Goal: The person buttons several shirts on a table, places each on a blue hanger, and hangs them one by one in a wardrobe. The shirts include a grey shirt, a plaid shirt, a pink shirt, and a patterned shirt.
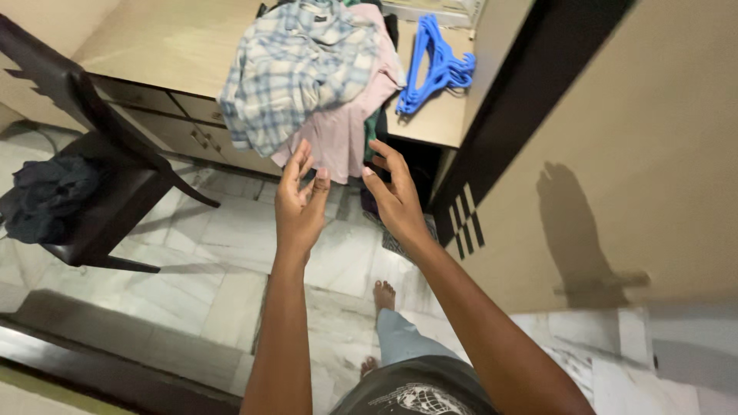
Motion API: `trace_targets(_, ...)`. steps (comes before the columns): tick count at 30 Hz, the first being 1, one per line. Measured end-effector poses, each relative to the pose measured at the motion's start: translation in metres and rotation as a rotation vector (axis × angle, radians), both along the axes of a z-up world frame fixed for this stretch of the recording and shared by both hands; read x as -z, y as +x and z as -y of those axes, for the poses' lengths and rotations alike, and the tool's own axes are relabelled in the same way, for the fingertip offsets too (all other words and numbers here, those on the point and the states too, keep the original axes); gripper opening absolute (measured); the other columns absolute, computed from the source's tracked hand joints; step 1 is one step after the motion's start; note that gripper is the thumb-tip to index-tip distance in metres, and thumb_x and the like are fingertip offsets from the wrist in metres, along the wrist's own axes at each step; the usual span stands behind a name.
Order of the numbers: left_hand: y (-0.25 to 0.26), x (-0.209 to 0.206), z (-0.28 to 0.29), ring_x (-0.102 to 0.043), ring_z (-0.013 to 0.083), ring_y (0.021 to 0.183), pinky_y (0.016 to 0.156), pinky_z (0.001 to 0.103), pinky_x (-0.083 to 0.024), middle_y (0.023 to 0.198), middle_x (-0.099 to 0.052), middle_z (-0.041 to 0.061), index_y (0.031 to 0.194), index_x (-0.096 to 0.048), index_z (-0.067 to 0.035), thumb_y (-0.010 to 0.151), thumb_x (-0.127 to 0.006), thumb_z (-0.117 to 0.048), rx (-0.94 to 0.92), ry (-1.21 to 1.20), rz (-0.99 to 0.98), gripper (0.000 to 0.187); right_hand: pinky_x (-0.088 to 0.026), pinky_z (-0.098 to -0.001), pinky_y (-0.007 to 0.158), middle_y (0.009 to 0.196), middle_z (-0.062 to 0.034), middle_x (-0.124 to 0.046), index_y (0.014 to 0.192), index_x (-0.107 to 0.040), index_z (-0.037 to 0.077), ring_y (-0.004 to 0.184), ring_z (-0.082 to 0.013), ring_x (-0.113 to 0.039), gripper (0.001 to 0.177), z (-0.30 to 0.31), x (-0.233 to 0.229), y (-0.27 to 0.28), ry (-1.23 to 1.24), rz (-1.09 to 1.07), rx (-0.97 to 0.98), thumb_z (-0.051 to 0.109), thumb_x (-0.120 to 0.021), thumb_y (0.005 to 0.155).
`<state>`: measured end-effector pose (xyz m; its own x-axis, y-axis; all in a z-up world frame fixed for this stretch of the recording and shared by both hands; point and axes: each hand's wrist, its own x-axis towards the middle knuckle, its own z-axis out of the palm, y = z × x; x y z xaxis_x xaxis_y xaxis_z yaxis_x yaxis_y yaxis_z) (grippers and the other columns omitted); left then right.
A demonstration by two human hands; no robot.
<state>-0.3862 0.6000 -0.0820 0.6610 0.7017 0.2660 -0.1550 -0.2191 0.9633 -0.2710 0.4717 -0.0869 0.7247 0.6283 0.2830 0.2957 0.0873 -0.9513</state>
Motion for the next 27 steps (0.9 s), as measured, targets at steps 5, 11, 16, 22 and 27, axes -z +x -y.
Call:
trace_targets(5,0.041,0.008,-0.056,-0.051,0.0318,0.142,0.109,0.045,-0.050,0.157,-0.048,0.018,0.154,-0.042,-0.003,0.099,-0.067,-0.035,-0.048,0.028,0.019,0.069,-0.050,-0.0350,0.099,0.135,-0.0117,-0.058,0.148,-0.052,0.010,0.128,-0.0234,-0.055,0.050,-0.061,0.023,0.049,0.000,-0.028,-0.017,0.024,-0.062,0.101)
trace_targets(11,0.104,0.017,-0.094,-0.060,0.0274,0.132,0.100,0.041,-0.055,0.147,-0.058,0.015,0.150,-0.049,-0.005,0.100,-0.066,-0.034,-0.031,0.026,-0.004,0.061,-0.050,-0.0334,0.101,0.137,-0.0094,-0.060,0.144,-0.054,0.007,0.127,-0.0220,-0.058,0.045,-0.123,0.034,0.105,0.029,0.063,-0.073,0.021,-0.062,0.102)
trace_targets(16,0.143,0.025,-0.148,-0.063,0.0223,0.124,0.092,0.035,-0.058,0.141,-0.062,0.013,0.146,-0.053,-0.005,0.097,-0.067,-0.030,-0.046,-0.005,-0.016,0.057,-0.052,-0.0314,0.088,0.134,-0.0077,-0.061,0.141,-0.056,0.007,0.121,-0.0190,-0.060,0.044,-0.172,0.038,0.140,-0.055,-0.026,-0.092,0.021,-0.061,0.099)
trace_targets(22,0.181,0.035,-0.238,-0.066,0.0158,0.115,0.081,0.030,-0.058,0.132,-0.068,0.011,0.142,-0.057,-0.005,0.098,-0.067,-0.028,-0.083,-0.048,-0.071,0.051,-0.055,-0.0295,0.085,0.125,-0.0093,-0.066,0.140,-0.060,0.009,0.108,-0.0198,-0.065,0.042,-0.239,0.052,0.170,-0.134,-0.132,-0.050,0.024,-0.061,0.101)
trace_targets(27,0.209,0.035,-0.327,-0.068,0.0137,0.105,0.077,0.027,-0.056,0.125,-0.072,0.009,0.137,-0.062,-0.005,0.099,-0.067,-0.030,-0.014,0.031,-0.070,0.046,-0.056,-0.0309,0.084,0.132,-0.0076,-0.063,0.136,-0.060,0.008,0.111,-0.0186,-0.063,0.039,-0.316,0.058,0.189,-0.090,-0.085,0.007,0.022,-0.061,0.100)
